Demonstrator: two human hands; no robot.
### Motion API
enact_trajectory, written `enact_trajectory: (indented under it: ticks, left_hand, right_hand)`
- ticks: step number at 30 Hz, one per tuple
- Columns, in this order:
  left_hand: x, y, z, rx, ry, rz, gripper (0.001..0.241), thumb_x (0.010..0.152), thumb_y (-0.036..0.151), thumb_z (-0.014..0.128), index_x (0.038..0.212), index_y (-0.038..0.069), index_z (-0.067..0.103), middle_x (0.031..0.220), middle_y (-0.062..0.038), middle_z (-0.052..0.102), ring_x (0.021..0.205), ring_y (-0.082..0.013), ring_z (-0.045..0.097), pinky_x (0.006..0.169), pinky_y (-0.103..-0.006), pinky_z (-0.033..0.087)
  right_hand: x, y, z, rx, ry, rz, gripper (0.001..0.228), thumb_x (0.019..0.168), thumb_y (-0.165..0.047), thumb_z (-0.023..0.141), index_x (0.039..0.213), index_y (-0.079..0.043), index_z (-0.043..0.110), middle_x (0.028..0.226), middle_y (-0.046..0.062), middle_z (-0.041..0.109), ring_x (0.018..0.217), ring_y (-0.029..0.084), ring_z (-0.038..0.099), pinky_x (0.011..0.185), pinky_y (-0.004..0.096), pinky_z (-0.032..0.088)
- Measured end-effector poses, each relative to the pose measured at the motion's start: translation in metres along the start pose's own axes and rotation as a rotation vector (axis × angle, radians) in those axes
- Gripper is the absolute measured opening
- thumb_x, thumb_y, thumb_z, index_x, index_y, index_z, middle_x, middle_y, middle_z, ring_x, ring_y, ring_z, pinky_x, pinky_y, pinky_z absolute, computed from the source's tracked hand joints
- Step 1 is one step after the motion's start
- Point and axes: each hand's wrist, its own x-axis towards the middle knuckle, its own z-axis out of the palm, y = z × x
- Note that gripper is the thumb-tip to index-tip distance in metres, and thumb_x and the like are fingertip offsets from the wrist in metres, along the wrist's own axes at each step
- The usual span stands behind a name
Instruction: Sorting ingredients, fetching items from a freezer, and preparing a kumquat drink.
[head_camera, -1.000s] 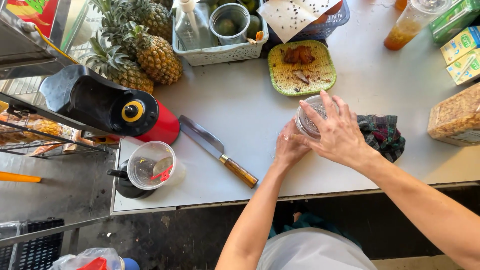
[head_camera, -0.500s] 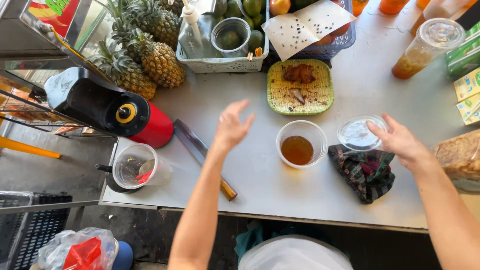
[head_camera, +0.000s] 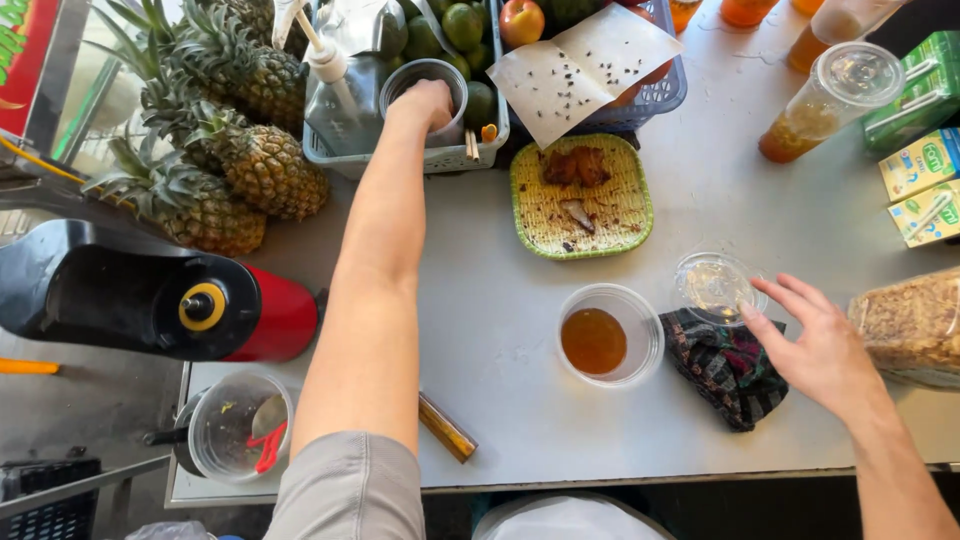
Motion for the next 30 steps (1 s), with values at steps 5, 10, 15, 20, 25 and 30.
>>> enact_trajectory:
  ticks: [5, 10, 15, 20, 25, 30]
  left_hand:
    - [-0.027, 0.01, -0.014, 0.076, 0.009, 0.043, 0.025, 0.075, 0.0, 0.066, 0.097, -0.008, 0.075, 0.101, -0.025, 0.073, 0.089, -0.041, 0.071, 0.078, -0.0467, 0.06]
    - [-0.035, 0.013, -0.017, -0.016, -0.257, 0.1, 0.027, 0.082, 0.021, 0.067, 0.087, -0.005, 0.071, 0.076, -0.01, 0.064, 0.067, -0.0282, 0.053, 0.066, -0.0401, 0.05]
    - [0.005, 0.018, 0.005, 0.088, -0.135, 0.137, 0.021, 0.076, 0.009, 0.07, 0.094, -0.001, 0.075, 0.093, -0.016, 0.074, 0.082, -0.0334, 0.069, 0.075, -0.0445, 0.06]
    - [-0.147, 0.011, -0.086, -0.284, 0.104, 0.149, 0.016, 0.063, 0.008, 0.075, 0.077, 0.012, 0.08, 0.073, -0.006, 0.073, 0.061, -0.0228, 0.067, 0.065, -0.0362, 0.06]
    - [-0.276, 0.004, -0.047, -1.678, 0.488, 0.248, 0.045, 0.074, 0.011, 0.085, 0.115, -0.002, 0.073, 0.101, -0.018, 0.078, 0.082, -0.0172, 0.073, 0.073, -0.0245, 0.064]
    - [-0.307, 0.007, 0.067, -2.58, 0.212, 0.14, 0.041, 0.092, 0.014, 0.056, 0.125, -0.009, 0.066, 0.118, -0.023, 0.07, 0.086, -0.0219, 0.07, 0.076, -0.0253, 0.061]
  right_hand:
    - [0.013, -0.064, -0.024, -0.008, 0.07, -0.074, 0.045, 0.093, -0.028, 0.068, 0.133, -0.009, 0.07, 0.149, 0.017, 0.06, 0.128, 0.032, 0.06, 0.101, 0.045, 0.049]
    - [0.059, -0.172, -0.031, -0.017, 0.03, -0.417, 0.045, 0.095, -0.027, 0.066, 0.134, -0.005, 0.068, 0.141, 0.013, 0.065, 0.123, 0.031, 0.061, 0.102, 0.042, 0.048]
    - [0.125, -0.284, -0.013, 0.009, -0.05, -0.681, 0.042, 0.097, -0.019, 0.065, 0.132, 0.002, 0.068, 0.118, 0.016, 0.073, 0.097, 0.028, 0.07, 0.083, 0.039, 0.056]
    - [0.221, -0.341, 0.039, -0.061, 0.097, -0.901, 0.025, 0.099, -0.019, 0.07, 0.108, 0.002, 0.079, 0.089, 0.015, 0.077, 0.064, 0.03, 0.068, 0.063, 0.042, 0.054]
    - [0.257, -0.403, 0.11, -0.484, -0.39, -0.616, 0.025, 0.089, -0.006, 0.063, 0.104, -0.011, 0.082, 0.073, 0.007, 0.077, 0.062, 0.022, 0.071, 0.073, 0.036, 0.062]
    - [0.305, -0.379, 0.196, -0.791, -0.352, -0.666, 0.017, 0.08, -0.002, 0.063, 0.083, 0.006, 0.078, 0.087, 0.021, 0.077, 0.076, 0.037, 0.074, 0.069, 0.044, 0.06]
